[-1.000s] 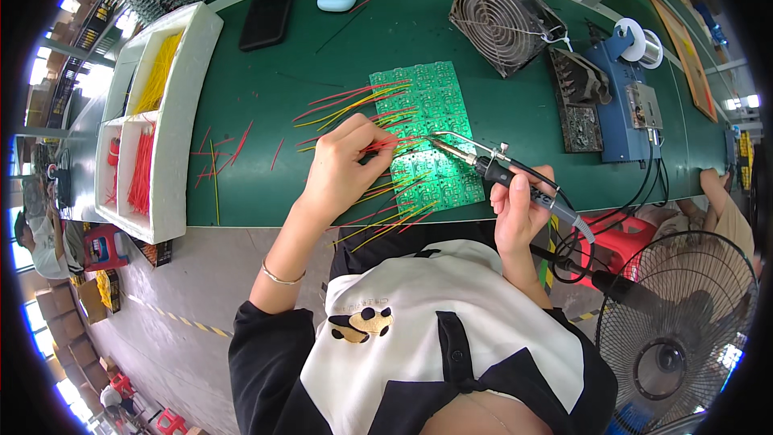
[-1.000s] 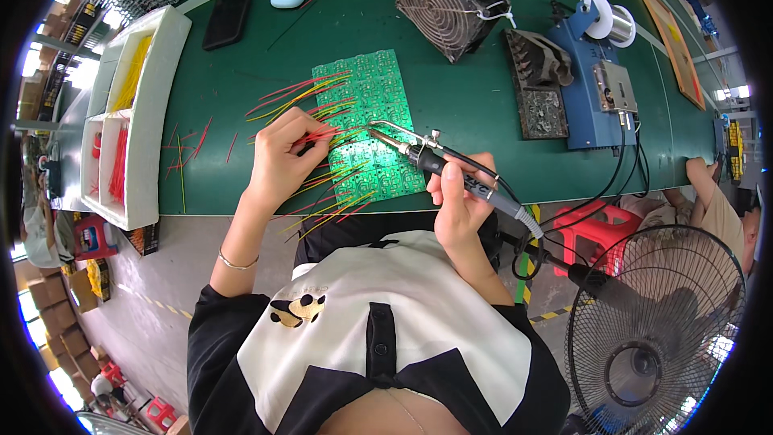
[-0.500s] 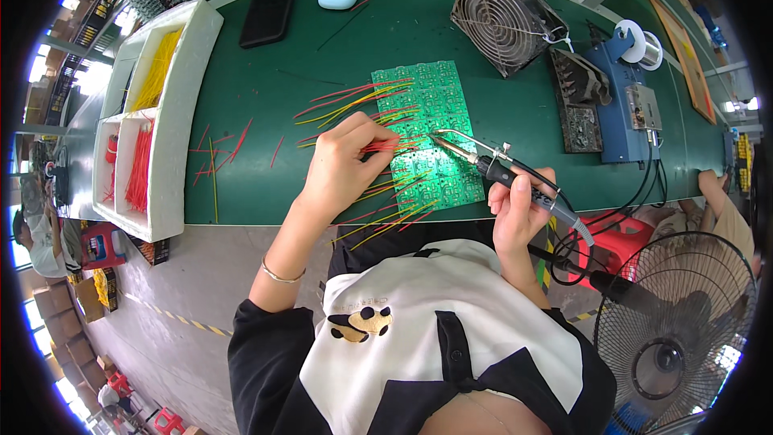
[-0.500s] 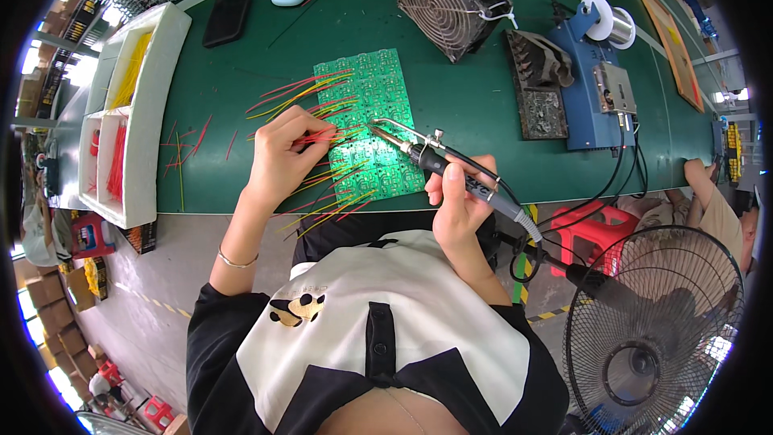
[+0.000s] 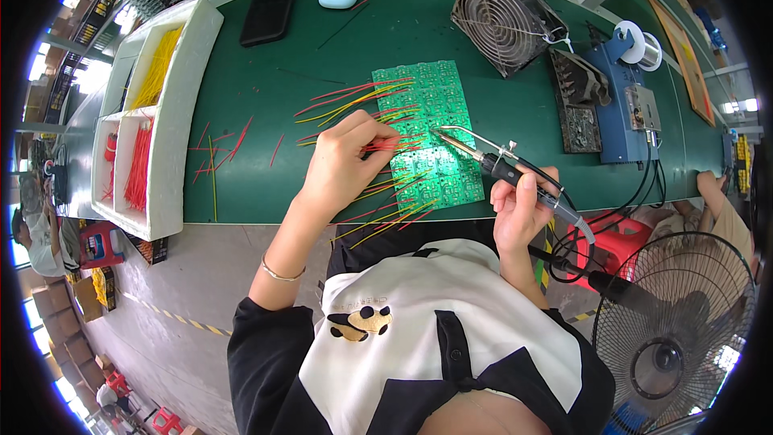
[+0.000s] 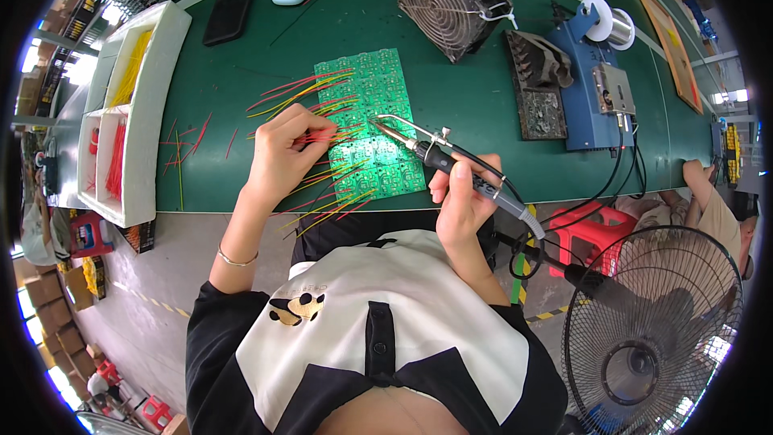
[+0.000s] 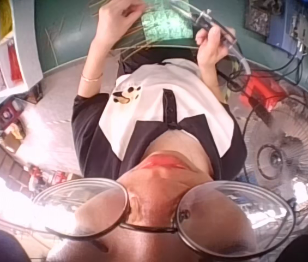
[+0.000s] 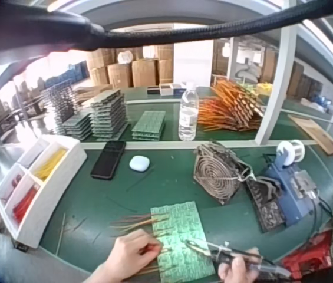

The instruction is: The person retrieves wires from a container, positions them onto a circuit board, and solders them to the board using a soldering iron.

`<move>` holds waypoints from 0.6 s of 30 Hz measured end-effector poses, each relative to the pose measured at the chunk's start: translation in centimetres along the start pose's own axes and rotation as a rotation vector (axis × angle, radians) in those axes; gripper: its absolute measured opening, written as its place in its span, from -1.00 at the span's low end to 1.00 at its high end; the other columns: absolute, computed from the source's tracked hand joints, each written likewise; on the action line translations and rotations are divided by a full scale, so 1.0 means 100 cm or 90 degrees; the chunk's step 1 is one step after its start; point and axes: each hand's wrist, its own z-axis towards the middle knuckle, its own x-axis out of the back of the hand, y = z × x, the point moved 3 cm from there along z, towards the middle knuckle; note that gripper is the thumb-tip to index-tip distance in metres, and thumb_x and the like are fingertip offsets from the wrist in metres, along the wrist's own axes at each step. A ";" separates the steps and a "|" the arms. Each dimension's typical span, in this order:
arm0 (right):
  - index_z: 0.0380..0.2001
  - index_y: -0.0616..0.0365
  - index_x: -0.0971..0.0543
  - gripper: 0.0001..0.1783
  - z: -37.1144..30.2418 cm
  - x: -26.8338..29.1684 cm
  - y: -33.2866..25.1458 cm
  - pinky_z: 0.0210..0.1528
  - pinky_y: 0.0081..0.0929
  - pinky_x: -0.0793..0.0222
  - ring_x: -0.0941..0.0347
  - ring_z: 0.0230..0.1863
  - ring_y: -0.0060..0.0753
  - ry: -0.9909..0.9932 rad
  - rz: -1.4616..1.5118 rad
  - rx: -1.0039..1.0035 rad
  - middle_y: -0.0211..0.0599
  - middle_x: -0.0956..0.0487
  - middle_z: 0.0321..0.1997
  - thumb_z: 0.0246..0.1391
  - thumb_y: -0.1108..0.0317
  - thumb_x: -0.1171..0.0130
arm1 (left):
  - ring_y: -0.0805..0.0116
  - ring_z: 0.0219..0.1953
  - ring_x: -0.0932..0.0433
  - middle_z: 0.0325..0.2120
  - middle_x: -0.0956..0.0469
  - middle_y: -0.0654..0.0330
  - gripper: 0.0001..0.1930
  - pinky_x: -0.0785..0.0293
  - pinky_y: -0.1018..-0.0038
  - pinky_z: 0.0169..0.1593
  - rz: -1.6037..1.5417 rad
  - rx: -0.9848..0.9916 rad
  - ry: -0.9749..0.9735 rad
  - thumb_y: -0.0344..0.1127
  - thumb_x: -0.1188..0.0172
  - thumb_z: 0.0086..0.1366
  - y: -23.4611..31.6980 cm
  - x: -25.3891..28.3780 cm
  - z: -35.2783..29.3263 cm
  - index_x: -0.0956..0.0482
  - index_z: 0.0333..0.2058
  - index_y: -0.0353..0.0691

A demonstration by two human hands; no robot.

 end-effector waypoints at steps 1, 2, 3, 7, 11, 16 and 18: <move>-0.35 0.25 -0.33 -0.85 0.000 -0.001 0.000 -0.75 -0.75 -0.11 -0.20 -0.78 -0.64 -0.016 -0.003 -0.004 -0.29 -0.37 -0.70 0.12 0.36 0.07 | 0.57 -0.64 -0.30 -0.59 -0.46 0.23 -0.93 -0.18 0.67 -0.60 0.000 0.000 0.000 -0.55 -0.20 -0.04 0.000 0.001 0.000 -0.55 -0.50 -0.33; -0.35 0.26 -0.34 -0.85 0.000 -0.002 0.001 -0.74 -0.74 -0.12 -0.21 -0.78 -0.63 -0.032 -0.006 -0.008 -0.27 -0.38 -0.70 0.12 0.37 0.07 | 0.57 -0.63 -0.32 -0.59 -0.46 0.23 -0.93 -0.20 0.67 -0.59 0.005 0.005 -0.007 -0.55 -0.20 -0.04 0.001 0.001 0.000 -0.55 -0.50 -0.33; -0.36 0.27 -0.35 -0.85 -0.001 -0.002 0.001 -0.74 -0.72 -0.14 -0.21 -0.78 -0.62 -0.033 -0.007 -0.010 -0.26 -0.38 -0.69 0.11 0.37 0.06 | 0.56 -0.62 -0.34 -0.58 -0.46 0.23 -0.93 -0.22 0.67 -0.58 0.010 0.009 -0.013 -0.56 -0.20 -0.04 0.001 0.001 0.000 -0.55 -0.49 -0.33; -0.36 0.28 -0.35 -0.84 -0.001 -0.002 0.001 -0.73 -0.73 -0.14 -0.21 -0.78 -0.62 -0.026 -0.012 -0.015 -0.27 -0.38 -0.70 0.11 0.37 0.06 | 0.52 -0.60 -0.39 -0.55 -0.47 0.22 -0.92 -0.29 0.66 -0.55 0.011 0.003 -0.018 -0.55 -0.20 -0.03 0.001 0.001 0.000 -0.55 -0.48 -0.33; -0.38 0.28 -0.34 -0.83 0.000 -0.002 0.000 -0.74 -0.75 -0.13 -0.20 -0.78 -0.65 -0.024 -0.017 -0.019 -0.27 -0.38 -0.70 0.11 0.36 0.05 | 0.43 -0.57 -0.44 -0.52 -0.47 0.20 -0.91 -0.38 0.60 -0.51 0.054 -0.021 -0.037 -0.53 -0.19 -0.03 0.003 0.002 0.002 -0.56 -0.46 -0.32; -0.41 0.28 -0.33 -0.82 -0.001 -0.002 -0.001 -0.73 -0.76 -0.12 -0.19 -0.78 -0.68 -0.013 -0.018 -0.018 -0.28 -0.38 -0.71 0.12 0.35 0.05 | 0.37 -0.54 -0.48 -0.51 -0.48 0.19 -0.89 -0.42 0.56 -0.47 0.077 -0.059 -0.035 -0.54 -0.18 -0.04 0.006 0.001 0.003 -0.56 -0.45 -0.31; -0.40 0.28 -0.33 -0.82 -0.001 -0.002 0.000 -0.74 -0.78 -0.11 -0.18 -0.78 -0.69 -0.017 -0.010 -0.018 -0.29 -0.38 -0.71 0.12 0.34 0.05 | 0.34 -0.59 -0.46 -0.54 -0.44 0.24 -0.92 -0.41 0.50 -0.51 0.084 -0.092 -0.020 -0.47 -0.18 -0.01 0.006 0.001 0.004 -0.55 -0.46 -0.24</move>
